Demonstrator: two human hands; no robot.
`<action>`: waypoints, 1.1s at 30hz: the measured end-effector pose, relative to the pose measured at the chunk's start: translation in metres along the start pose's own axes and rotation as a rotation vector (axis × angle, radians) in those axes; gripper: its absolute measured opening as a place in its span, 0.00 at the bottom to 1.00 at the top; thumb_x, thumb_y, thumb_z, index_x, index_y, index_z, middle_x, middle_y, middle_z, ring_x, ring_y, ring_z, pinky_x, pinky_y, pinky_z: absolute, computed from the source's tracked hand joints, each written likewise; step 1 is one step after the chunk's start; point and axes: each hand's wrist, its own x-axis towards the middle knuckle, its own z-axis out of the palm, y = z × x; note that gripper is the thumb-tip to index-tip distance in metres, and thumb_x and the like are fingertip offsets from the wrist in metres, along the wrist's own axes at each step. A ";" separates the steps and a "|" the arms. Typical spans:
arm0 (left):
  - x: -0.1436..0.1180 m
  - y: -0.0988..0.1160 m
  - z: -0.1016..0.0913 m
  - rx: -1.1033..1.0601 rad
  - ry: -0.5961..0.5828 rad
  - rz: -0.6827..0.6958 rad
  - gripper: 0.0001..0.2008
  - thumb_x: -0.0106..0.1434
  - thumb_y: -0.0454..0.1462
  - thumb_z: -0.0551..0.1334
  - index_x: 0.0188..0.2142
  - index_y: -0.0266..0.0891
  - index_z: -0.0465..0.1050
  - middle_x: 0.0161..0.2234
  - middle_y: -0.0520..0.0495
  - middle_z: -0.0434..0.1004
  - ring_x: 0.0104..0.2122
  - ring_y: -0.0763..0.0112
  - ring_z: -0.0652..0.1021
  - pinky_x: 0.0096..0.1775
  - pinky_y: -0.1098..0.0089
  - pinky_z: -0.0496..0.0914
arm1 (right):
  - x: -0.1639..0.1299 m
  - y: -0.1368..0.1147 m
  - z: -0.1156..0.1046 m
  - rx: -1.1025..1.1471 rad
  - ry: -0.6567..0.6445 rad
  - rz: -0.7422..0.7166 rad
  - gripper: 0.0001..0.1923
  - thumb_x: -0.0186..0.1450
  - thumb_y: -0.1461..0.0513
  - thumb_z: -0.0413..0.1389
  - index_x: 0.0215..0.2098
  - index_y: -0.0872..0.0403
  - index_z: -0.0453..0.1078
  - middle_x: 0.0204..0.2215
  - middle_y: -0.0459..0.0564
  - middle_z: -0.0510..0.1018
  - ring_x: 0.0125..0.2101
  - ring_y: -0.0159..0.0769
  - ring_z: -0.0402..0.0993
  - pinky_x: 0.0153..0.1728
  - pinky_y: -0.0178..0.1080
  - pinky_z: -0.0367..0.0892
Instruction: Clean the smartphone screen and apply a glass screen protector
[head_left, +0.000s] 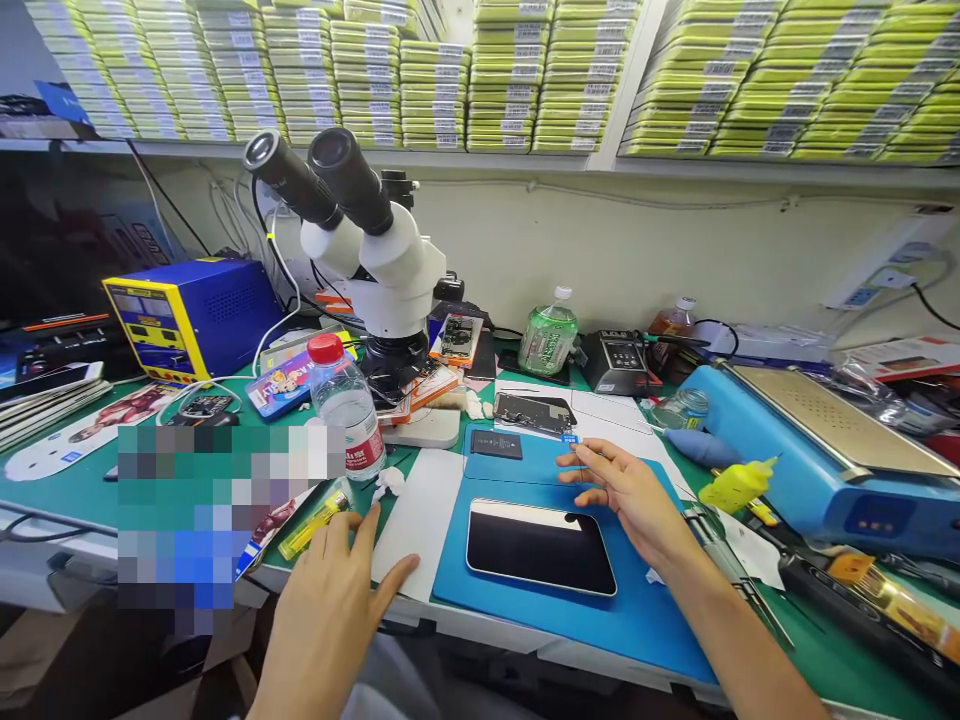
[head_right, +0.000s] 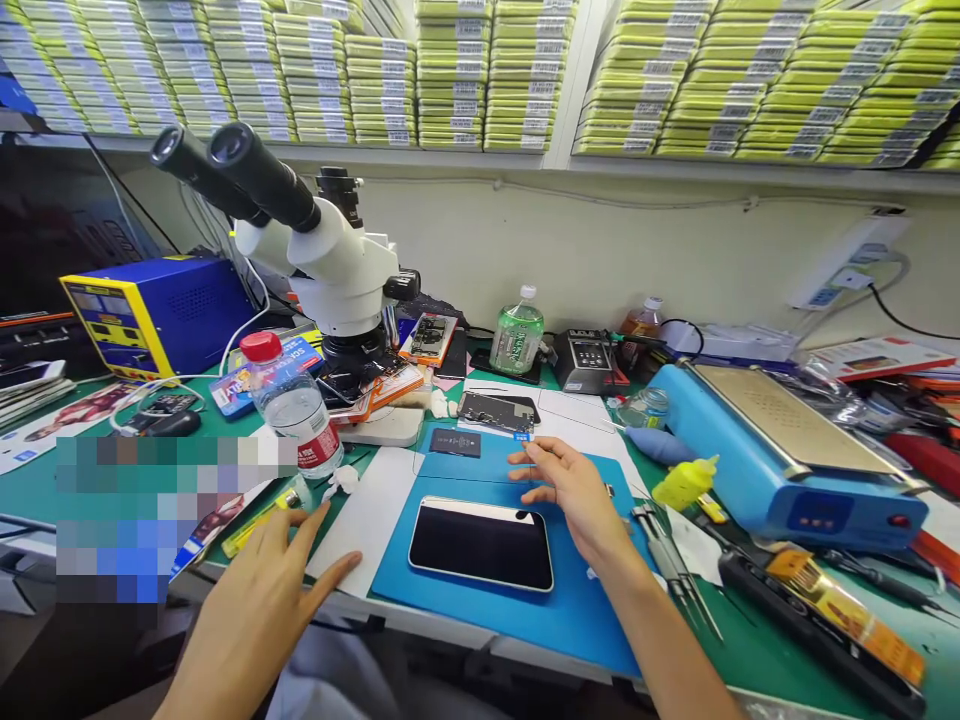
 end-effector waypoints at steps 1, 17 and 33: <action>0.001 0.004 0.000 -0.008 -0.050 -0.047 0.30 0.71 0.51 0.65 0.62 0.30 0.74 0.49 0.31 0.77 0.45 0.42 0.81 0.43 0.51 0.74 | 0.000 0.000 0.000 0.002 0.005 -0.006 0.30 0.51 0.44 0.77 0.42 0.53 0.78 0.40 0.53 0.86 0.35 0.39 0.83 0.24 0.33 0.78; 0.030 0.004 -0.027 -0.575 -0.398 -0.376 0.16 0.73 0.48 0.53 0.43 0.42 0.75 0.47 0.41 0.77 0.49 0.51 0.78 0.53 0.52 0.71 | -0.012 0.000 -0.008 0.127 0.163 -0.171 0.32 0.50 0.44 0.77 0.42 0.54 0.78 0.38 0.53 0.86 0.35 0.40 0.81 0.21 0.32 0.76; 0.172 0.037 -0.009 -0.547 -0.338 0.268 0.17 0.76 0.36 0.51 0.55 0.42 0.77 0.57 0.42 0.82 0.57 0.54 0.79 0.60 0.54 0.71 | -0.015 -0.003 -0.016 0.288 0.225 -0.209 0.23 0.52 0.48 0.76 0.40 0.50 0.78 0.37 0.49 0.84 0.35 0.38 0.81 0.20 0.30 0.74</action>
